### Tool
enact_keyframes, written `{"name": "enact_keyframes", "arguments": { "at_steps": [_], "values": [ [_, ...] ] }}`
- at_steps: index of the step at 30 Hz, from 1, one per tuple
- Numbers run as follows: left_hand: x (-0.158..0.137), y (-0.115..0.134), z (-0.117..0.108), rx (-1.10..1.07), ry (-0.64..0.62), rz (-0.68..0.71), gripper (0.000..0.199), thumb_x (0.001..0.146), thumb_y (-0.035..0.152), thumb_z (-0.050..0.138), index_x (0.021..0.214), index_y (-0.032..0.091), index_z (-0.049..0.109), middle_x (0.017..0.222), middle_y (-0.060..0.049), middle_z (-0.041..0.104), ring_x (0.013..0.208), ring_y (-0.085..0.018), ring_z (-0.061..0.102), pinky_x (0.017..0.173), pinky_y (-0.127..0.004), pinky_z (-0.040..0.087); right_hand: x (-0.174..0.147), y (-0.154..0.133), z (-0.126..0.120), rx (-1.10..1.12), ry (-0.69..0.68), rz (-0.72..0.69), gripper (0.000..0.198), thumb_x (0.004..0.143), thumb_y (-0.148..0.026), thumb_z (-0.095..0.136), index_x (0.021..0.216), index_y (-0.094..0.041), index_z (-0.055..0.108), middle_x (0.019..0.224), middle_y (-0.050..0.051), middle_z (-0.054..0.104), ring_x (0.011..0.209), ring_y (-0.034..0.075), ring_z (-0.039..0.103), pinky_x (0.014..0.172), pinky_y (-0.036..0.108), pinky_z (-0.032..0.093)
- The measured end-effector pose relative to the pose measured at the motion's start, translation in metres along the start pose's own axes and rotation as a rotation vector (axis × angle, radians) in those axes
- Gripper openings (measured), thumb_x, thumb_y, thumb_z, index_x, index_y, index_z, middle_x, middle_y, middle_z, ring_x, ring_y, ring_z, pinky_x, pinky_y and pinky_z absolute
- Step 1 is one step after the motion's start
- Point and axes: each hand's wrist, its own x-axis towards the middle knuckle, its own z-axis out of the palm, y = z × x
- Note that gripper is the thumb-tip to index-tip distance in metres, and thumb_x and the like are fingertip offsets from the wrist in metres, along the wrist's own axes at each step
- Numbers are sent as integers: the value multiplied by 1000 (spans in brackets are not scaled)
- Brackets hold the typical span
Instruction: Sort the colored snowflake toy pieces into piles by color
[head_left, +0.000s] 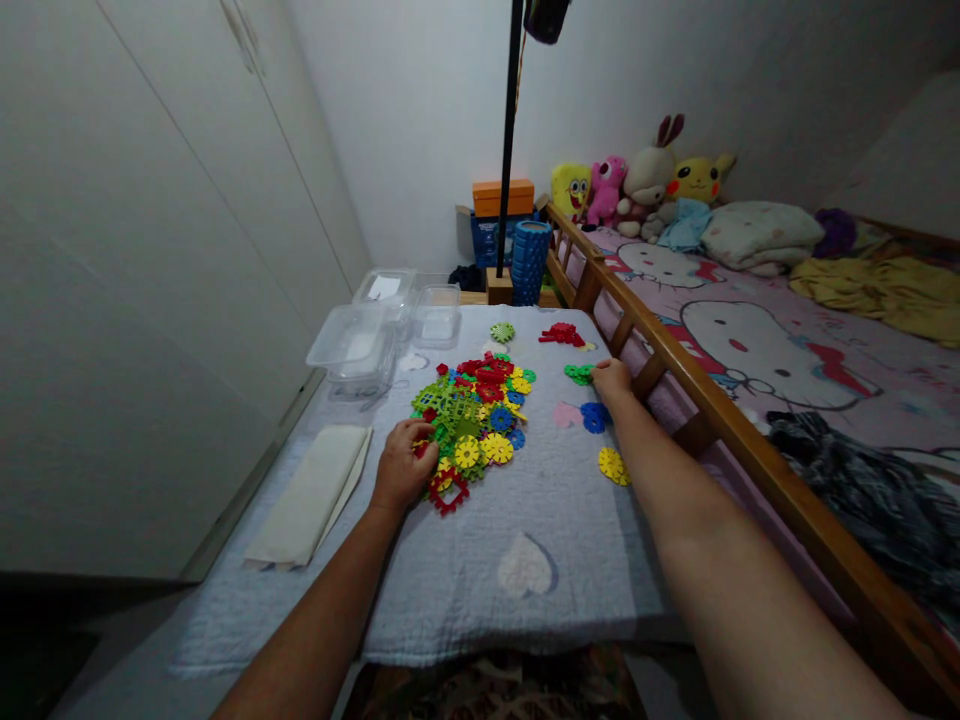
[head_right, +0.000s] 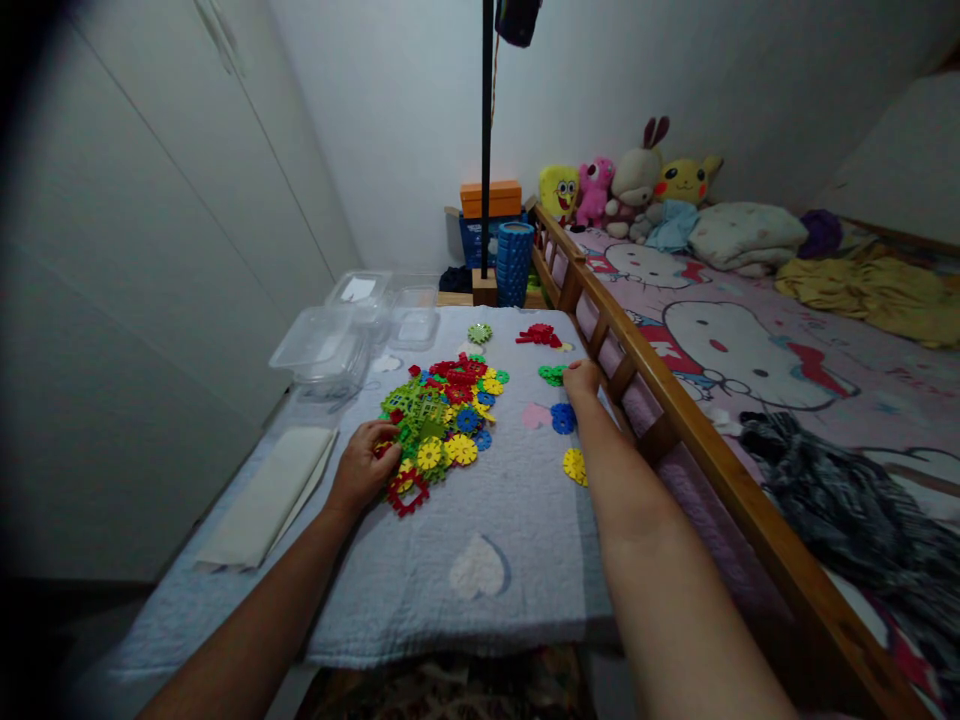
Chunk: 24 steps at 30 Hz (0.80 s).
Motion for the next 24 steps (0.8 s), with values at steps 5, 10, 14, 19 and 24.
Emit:
{"name": "enact_keyframes", "arguments": {
  "at_steps": [5,10,14,19,24],
  "values": [
    [0,1,1,3,2,1,18,81,29,58,95,22,67,112,-9,67,112,-27,61,106,-46,46,-12,-10,-8,-132,42,30,11,69,-15,59,75,-21,65,83,9,72,87,26,67,79,36,50],
    [0,1,1,10,-1,-8,17,81,29,57,94,22,66,113,-9,66,114,-27,60,106,-46,46,-35,-32,-7,-246,61,-114,22,75,-13,54,90,-17,71,96,11,74,93,24,66,85,33,48],
    [0,2,1,4,-3,-9,16,81,29,57,93,22,66,113,-9,66,114,-27,60,106,-46,46,-56,-56,16,-234,-116,-246,24,80,-14,53,93,-19,73,96,8,74,92,21,65,84,30,47],
    [-1,5,-2,-14,17,-17,16,82,29,58,95,22,65,110,-8,65,110,-25,62,103,-44,48,-69,-79,50,-305,-262,-372,32,83,-11,53,107,-17,73,112,10,71,105,22,62,95,29,44],
    [-1,7,-3,-13,28,-23,19,82,28,58,98,21,65,112,-9,64,111,-25,61,103,-43,48,-67,-88,64,-434,-306,-399,44,85,-13,55,127,-15,67,127,16,63,119,26,55,103,31,40]
  ]
}}
